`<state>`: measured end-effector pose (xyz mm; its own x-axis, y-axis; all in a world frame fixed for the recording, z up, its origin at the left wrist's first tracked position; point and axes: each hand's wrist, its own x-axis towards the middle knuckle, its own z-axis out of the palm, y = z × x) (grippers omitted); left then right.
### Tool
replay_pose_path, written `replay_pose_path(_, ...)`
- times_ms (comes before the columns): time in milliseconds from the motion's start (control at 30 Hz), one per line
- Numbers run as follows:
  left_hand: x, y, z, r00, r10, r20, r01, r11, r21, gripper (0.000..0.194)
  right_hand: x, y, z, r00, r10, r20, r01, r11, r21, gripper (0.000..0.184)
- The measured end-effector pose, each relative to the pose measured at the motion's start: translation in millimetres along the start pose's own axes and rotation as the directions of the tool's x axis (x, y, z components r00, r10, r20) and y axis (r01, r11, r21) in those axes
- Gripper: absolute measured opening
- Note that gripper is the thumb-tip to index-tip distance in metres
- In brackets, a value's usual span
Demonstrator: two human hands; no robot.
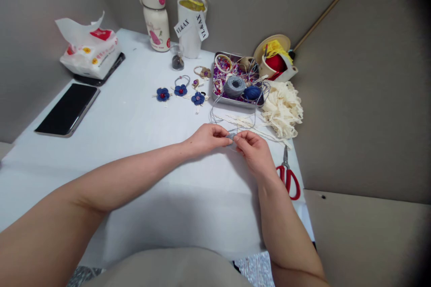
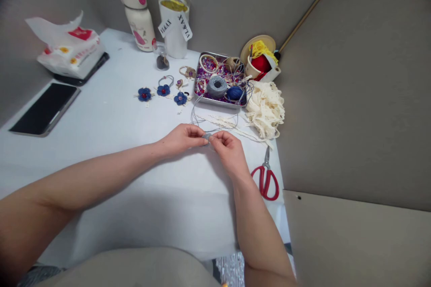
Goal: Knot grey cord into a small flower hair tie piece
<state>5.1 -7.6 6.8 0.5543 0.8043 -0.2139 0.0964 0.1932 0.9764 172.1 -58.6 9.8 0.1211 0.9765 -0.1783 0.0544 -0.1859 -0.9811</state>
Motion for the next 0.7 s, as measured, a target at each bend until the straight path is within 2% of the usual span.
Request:
replay_pose_path(267, 1.8, -2.1, -0.8, 0.999, -0.029, -0.016, 0.028, 0.997, -0.077, 0.025, 1.7, 0.3, 0.5, 0.999, 0.01, -0.031, -0.01, 1.0, 0.015, 0.02)
replay_pose_path(433, 2.1, 0.4, -1.9, 1.0, 0.01, -0.018, -0.011, 0.997, -0.081, 0.028, 1.1, 1.1, 1.1, 0.999, -0.005, -0.046, 0.004, 1.0, -0.03, 0.019)
replay_pose_path(567, 2.7, 0.1, -2.9, 0.998, 0.043, -0.046, -0.047, 0.995, -0.083, 0.023, -1.9, -2.7, 2.3, 0.999, -0.022, -0.027, 0.019, 0.994, -0.108, 0.016)
replay_pose_path(700, 1.7, 2.2, -2.2, 0.997, 0.052, -0.06, -0.058, 0.994, -0.096, 0.018, -2.8, -3.6, 2.7, 0.999, -0.031, -0.017, 0.029, 0.995, -0.1, 0.017)
